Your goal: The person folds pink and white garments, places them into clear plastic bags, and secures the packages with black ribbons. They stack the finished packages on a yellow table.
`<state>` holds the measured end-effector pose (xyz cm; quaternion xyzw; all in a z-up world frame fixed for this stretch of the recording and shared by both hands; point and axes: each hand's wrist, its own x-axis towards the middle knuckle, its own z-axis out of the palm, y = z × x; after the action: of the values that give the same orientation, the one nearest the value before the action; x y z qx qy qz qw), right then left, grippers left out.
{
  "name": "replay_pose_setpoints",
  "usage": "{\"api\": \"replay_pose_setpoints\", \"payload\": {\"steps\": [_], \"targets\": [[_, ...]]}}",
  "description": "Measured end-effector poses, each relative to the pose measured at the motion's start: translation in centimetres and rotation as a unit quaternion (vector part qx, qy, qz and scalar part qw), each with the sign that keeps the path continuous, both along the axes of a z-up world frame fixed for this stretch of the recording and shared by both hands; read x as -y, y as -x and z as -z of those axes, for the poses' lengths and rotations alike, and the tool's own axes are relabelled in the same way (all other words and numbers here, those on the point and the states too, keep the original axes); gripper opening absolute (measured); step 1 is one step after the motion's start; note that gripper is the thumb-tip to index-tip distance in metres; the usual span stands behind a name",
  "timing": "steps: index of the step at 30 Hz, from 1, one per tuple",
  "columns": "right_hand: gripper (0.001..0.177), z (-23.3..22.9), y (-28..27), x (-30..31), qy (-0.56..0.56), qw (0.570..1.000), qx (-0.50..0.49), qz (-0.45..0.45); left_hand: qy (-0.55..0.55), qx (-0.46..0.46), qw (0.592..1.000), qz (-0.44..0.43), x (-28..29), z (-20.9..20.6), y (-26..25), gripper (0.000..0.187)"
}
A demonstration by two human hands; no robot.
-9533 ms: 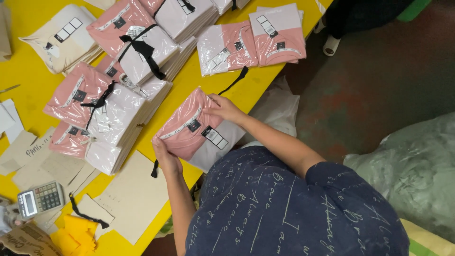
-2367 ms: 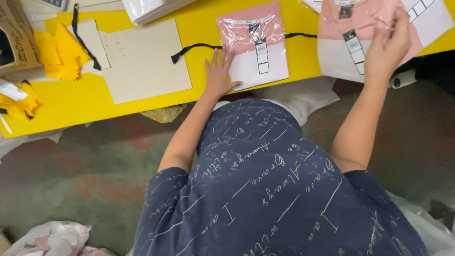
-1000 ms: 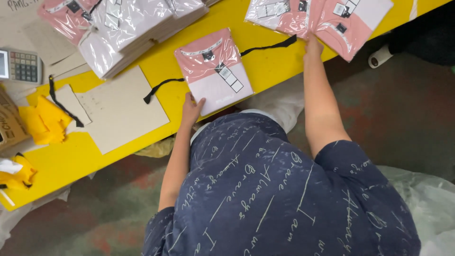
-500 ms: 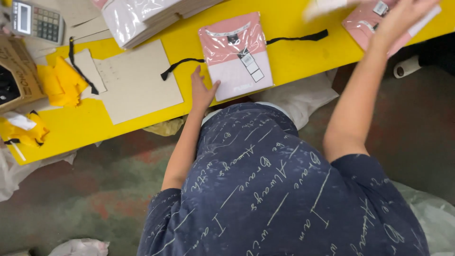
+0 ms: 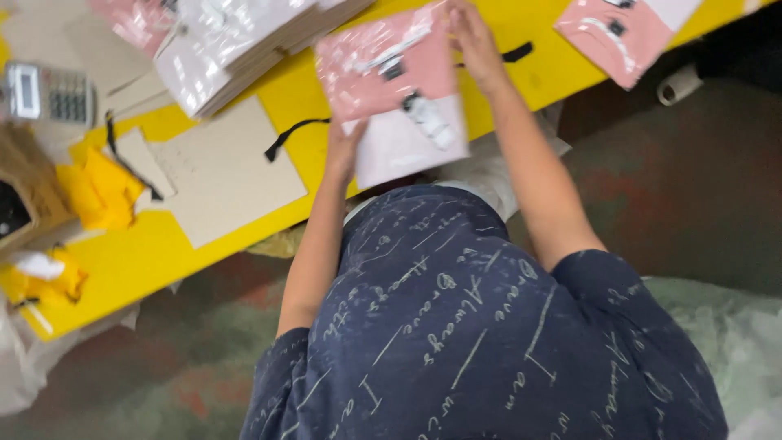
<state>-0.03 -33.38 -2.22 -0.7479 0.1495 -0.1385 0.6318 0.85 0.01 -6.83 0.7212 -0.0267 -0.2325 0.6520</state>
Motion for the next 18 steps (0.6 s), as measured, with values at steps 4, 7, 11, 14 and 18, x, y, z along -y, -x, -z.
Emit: {"api": "replay_pose_setpoints", "payload": {"steps": [4, 7, 11, 14, 18], "targets": [[0.042, 13.3, 4.1, 9.5, -0.014, 0.968, -0.029, 0.248, -0.076, 0.007, 0.996, -0.042, -0.7, 5.7, -0.4, 0.069], [0.067, 10.2, 10.0, 15.7, -0.063, 0.791, -0.148, 0.590, -0.093, -0.048, 0.992, -0.072, 0.1, 3.4, 0.2, 0.059], [0.052, 9.6, 16.0, 21.5, -0.143, 0.709, -0.193, 0.663, -0.109, -0.026, 0.990, -0.082, 0.1, 2.4, 0.6, 0.050], [0.085, 16.3, 18.8, 28.1, -0.358, 0.731, -0.080, 0.575, -0.134, 0.124, 0.976, -0.116, -0.7, 4.9, 0.9, 0.064], [0.042, 13.3, 16.5, 29.3, -0.398, 0.750, 0.101, 0.519, -0.221, 0.141, 0.961, -0.085, -1.8, 8.2, 1.0, 0.086]]}}
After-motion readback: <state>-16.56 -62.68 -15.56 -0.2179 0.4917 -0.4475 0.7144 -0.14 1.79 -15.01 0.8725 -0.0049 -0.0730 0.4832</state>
